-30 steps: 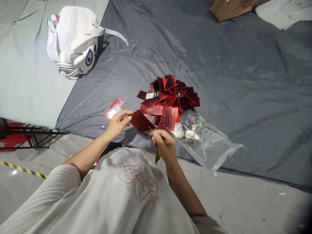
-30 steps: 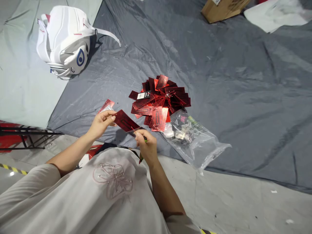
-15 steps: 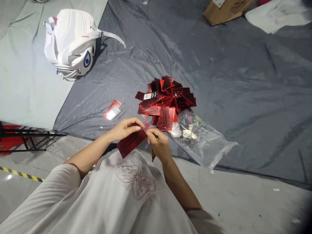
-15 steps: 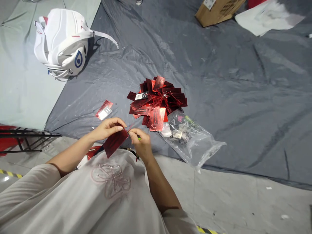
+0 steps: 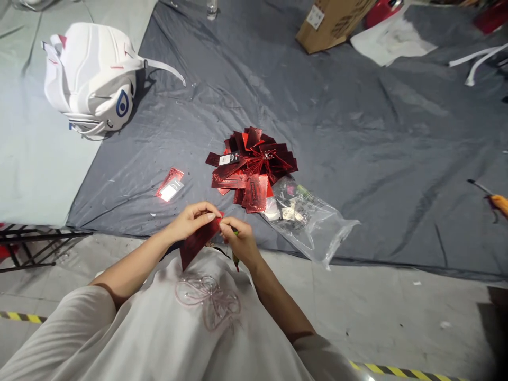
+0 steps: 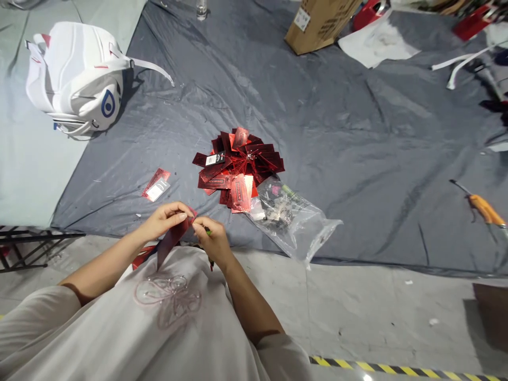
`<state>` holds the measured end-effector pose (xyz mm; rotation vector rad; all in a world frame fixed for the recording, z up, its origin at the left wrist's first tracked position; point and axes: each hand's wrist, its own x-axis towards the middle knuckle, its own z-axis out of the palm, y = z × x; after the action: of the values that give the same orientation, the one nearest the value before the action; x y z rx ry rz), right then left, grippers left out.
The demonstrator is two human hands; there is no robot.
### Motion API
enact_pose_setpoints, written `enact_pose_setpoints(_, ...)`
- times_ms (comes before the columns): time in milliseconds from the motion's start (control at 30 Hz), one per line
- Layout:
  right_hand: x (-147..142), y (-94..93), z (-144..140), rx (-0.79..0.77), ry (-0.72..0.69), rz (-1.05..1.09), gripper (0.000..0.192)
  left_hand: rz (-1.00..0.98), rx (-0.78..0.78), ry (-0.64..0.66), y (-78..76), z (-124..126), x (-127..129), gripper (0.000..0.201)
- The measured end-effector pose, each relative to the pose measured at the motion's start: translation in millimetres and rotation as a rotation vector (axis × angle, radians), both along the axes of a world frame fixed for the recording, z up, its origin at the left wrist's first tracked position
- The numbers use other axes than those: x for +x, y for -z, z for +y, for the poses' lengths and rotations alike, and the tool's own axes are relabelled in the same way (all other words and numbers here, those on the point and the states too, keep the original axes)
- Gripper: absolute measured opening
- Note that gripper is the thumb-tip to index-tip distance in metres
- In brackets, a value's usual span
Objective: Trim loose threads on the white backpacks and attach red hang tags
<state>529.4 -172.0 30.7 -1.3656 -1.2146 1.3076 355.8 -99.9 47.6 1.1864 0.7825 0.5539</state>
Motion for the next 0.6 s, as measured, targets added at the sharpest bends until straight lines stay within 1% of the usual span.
enact_pose_setpoints(100,-0.8,-0.3,-0.9,-0.032,0.009,0.003,0.026,0.006,0.027,-0.012,-1.1,-3.1,0.9,0.037)
enact_pose_setpoints(267,1.0,-0.4,-1.3,0.073,-0.002,-0.104,0.023,-0.008,0.013,-0.014,-0.3,-5.0,1.1,0.037)
enact_pose_setpoints(400,1.8,-0.5,-2.3,0.084,-0.008,-0.114,0.021,0.016,0.061,-0.022,-0.9,-4.1,2.0,0.038)
enact_pose_setpoints(500,1.8,-2.2,-2.6,0.103,-0.027,-0.139,0.020,-0.027,-0.004,-0.012,-1.3,-2.3,2.0,0.040)
enact_pose_setpoints(600,1.9,-3.2,-1.6,0.208,-0.012,-0.219,0.020,-0.058,-0.057,0.018,-0.9,-0.9,1.5,0.043)
